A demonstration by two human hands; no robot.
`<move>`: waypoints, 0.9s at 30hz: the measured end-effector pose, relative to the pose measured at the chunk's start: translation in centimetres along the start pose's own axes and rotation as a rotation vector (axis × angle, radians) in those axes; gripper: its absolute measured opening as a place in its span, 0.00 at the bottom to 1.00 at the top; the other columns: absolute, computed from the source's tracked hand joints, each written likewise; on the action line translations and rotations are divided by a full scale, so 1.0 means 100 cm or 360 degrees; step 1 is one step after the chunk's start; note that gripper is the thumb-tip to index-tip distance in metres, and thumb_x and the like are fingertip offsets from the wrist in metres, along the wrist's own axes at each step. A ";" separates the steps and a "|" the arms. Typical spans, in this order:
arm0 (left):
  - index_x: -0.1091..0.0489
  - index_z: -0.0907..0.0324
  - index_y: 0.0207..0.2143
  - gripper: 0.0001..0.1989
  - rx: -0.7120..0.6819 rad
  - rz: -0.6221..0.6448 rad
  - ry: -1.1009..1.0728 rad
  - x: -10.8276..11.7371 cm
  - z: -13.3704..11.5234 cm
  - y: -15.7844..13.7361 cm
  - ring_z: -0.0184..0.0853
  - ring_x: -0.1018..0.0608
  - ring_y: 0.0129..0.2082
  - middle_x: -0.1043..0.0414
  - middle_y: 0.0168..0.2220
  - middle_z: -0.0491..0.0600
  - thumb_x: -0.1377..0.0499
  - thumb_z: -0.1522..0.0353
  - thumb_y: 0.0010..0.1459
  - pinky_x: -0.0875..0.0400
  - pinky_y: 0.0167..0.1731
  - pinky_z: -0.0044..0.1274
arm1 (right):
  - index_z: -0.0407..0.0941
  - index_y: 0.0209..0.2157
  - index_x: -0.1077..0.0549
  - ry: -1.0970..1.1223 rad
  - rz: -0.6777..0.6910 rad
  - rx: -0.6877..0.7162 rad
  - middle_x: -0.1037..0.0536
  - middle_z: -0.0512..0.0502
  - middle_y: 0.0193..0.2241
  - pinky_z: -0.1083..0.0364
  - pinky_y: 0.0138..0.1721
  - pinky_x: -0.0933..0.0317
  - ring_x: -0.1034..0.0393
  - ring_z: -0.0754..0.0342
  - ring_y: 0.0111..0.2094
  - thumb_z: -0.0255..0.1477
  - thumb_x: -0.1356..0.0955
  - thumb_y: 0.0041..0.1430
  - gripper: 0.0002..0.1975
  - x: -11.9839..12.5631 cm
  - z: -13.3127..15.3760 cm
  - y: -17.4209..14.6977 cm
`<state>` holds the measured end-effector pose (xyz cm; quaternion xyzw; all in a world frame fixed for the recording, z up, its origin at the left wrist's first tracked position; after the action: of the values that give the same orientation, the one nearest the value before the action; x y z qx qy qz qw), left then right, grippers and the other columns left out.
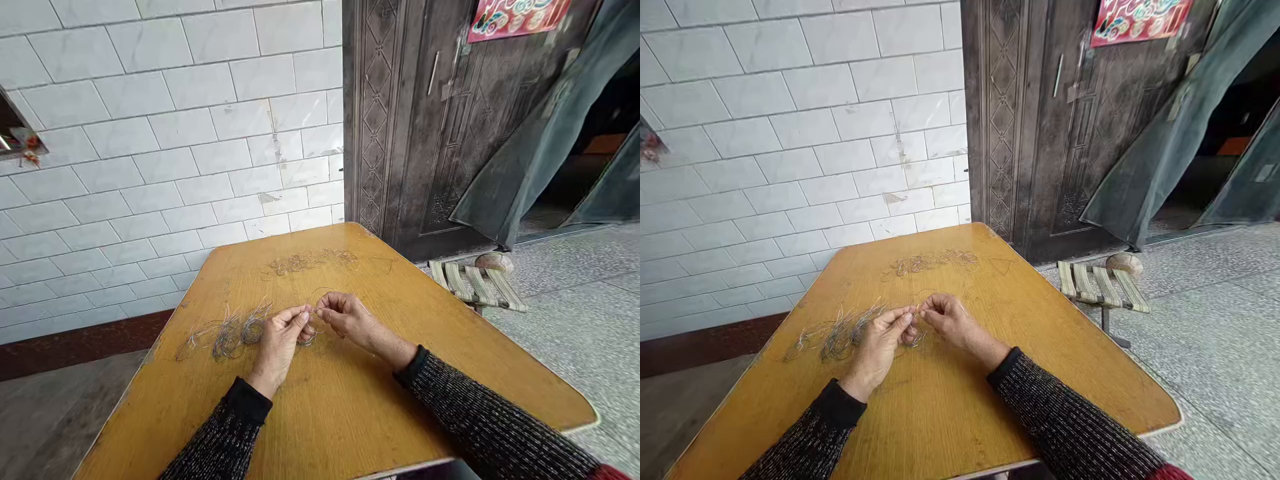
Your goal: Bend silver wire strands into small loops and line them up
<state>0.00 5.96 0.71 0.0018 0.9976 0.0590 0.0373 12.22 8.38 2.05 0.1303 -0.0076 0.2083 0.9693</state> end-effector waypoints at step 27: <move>0.29 0.64 0.26 0.11 -0.0045 -0.0115 0.0023 0.005 -0.003 0.002 0.26 0.32 0.20 0.32 0.22 0.47 0.40 0.64 0.44 0.37 0.22 0.19 | 0.41 0.30 0.34 -0.0079 -0.0015 0.0090 0.37 0.58 0.15 0.63 0.14 0.51 0.44 0.65 0.11 0.36 0.36 0.53 0.11 -0.003 0.003 -0.005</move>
<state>-0.57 6.07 1.01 -0.0350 0.9963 0.0717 0.0322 12.12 7.74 2.24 0.1626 -0.0250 0.2005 0.9658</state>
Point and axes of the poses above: each hand's wrist, its own y-axis towards the middle knuckle, its own x-axis out of the back of the hand, z = x × y, the point moved 6 cm from there along y, towards the middle knuckle
